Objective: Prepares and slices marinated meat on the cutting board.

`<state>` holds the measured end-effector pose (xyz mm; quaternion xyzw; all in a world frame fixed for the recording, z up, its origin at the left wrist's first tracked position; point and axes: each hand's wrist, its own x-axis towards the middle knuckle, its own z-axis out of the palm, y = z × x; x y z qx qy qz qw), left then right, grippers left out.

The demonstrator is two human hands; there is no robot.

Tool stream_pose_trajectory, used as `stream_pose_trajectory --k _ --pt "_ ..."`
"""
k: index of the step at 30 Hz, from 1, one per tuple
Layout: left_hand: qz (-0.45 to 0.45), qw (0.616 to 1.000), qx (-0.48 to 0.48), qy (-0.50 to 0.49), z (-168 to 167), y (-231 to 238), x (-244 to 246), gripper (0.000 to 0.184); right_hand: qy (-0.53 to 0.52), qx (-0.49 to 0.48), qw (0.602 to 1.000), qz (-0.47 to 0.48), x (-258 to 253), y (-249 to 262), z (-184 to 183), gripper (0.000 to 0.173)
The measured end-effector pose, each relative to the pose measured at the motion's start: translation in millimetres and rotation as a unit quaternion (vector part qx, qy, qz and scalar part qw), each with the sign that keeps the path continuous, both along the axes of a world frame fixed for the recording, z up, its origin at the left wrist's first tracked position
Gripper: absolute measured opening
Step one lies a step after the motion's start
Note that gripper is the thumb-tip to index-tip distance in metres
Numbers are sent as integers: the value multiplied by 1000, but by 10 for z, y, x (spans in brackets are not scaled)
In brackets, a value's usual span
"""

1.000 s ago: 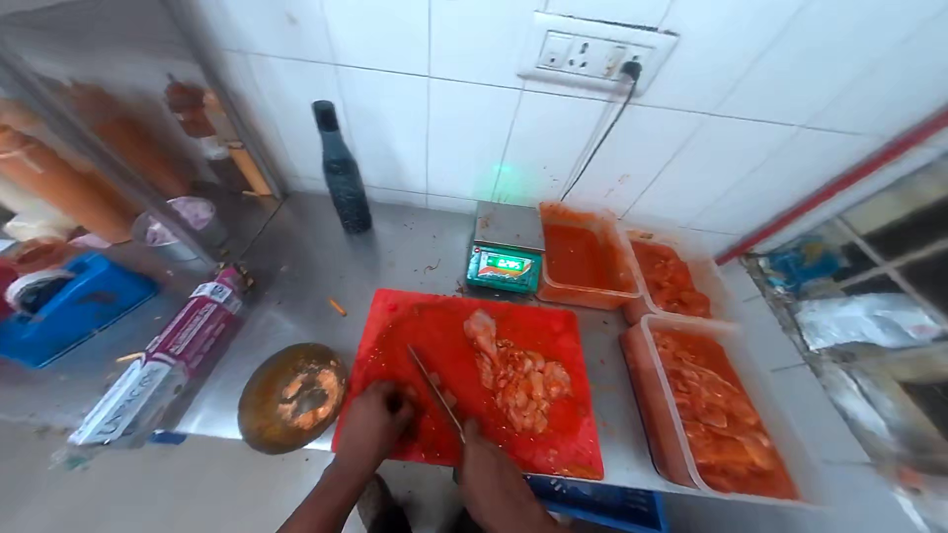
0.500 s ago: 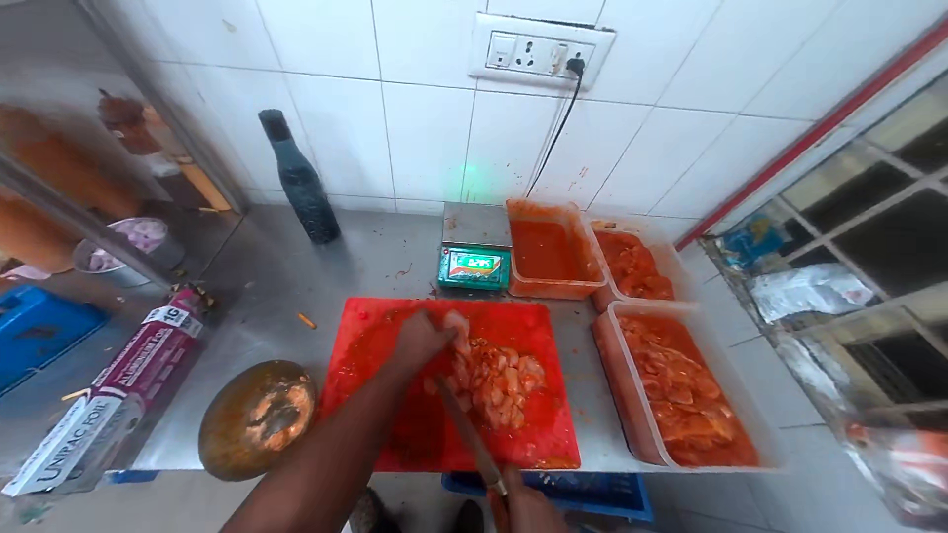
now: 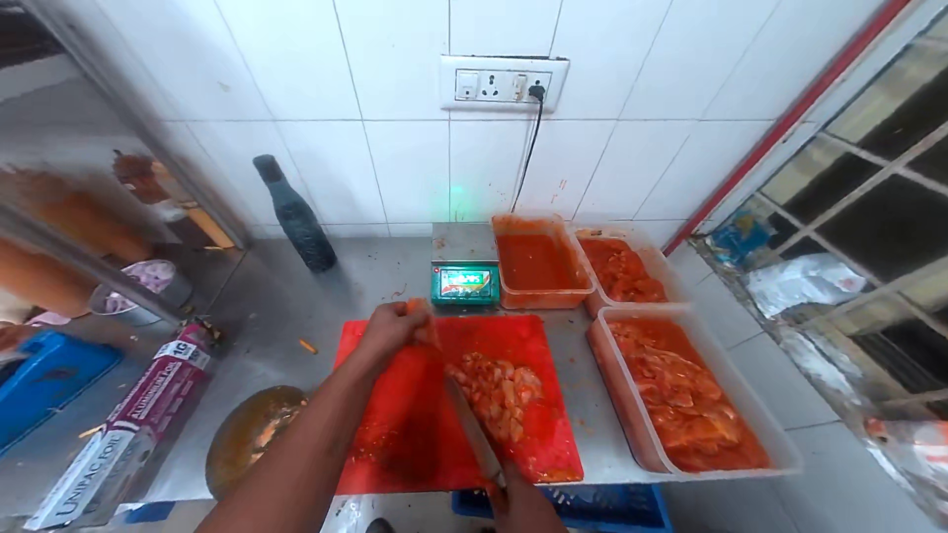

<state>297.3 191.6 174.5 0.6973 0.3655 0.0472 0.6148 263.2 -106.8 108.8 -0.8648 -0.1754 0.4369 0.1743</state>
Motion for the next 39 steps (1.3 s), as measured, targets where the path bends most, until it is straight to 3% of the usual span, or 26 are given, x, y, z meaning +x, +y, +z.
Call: stream_pose_trajectory --k 4,7,9,11,14,16,18,22,25,28,33,37,39 --pt "50 994 -26 -91 199 -9 -286 21 0 9 1000 -8 49 -85 -40 47" --pt "83 993 -49 -74 -114 -51 -541 26 3 12 1000 -16 50 -108 -92 46" --pt "96 995 -21 1 -461 -99 -809 32 9 8 1000 -19 47 -112 -95 46" --pt "58 981 99 155 -669 -126 -1102 44 1 5 1000 -15 55 -105 -66 45" --pt "-35 913 210 347 -588 -198 -1333 61 -30 -4 1000 -9 14 -106 -4 43" --pt "-61 885 258 383 -441 -283 -1324 70 -51 -5 999 3 0 -86 28 42" --pt "-81 877 325 345 -416 -345 -1227 77 -61 1 998 16 1 -21 47 41" --pt "-219 860 362 285 -609 -311 -919 44 -54 6 998 31 -15 188 142 39" --pt "-268 867 350 232 -738 -281 -770 34 -59 20 998 22 19 286 156 38" --pt "-275 890 320 175 -850 -338 -742 36 -60 16 998 11 18 310 117 37" --pt "-306 887 294 181 -758 -288 -657 50 -68 28 997 -27 26 250 47 38" --pt "-269 939 208 53 -794 -198 -667 44 -75 38 996 -40 53 215 41 41" --pt "-249 945 211 11 -898 -174 -662 50 -75 32 996 -39 46 210 38 40"
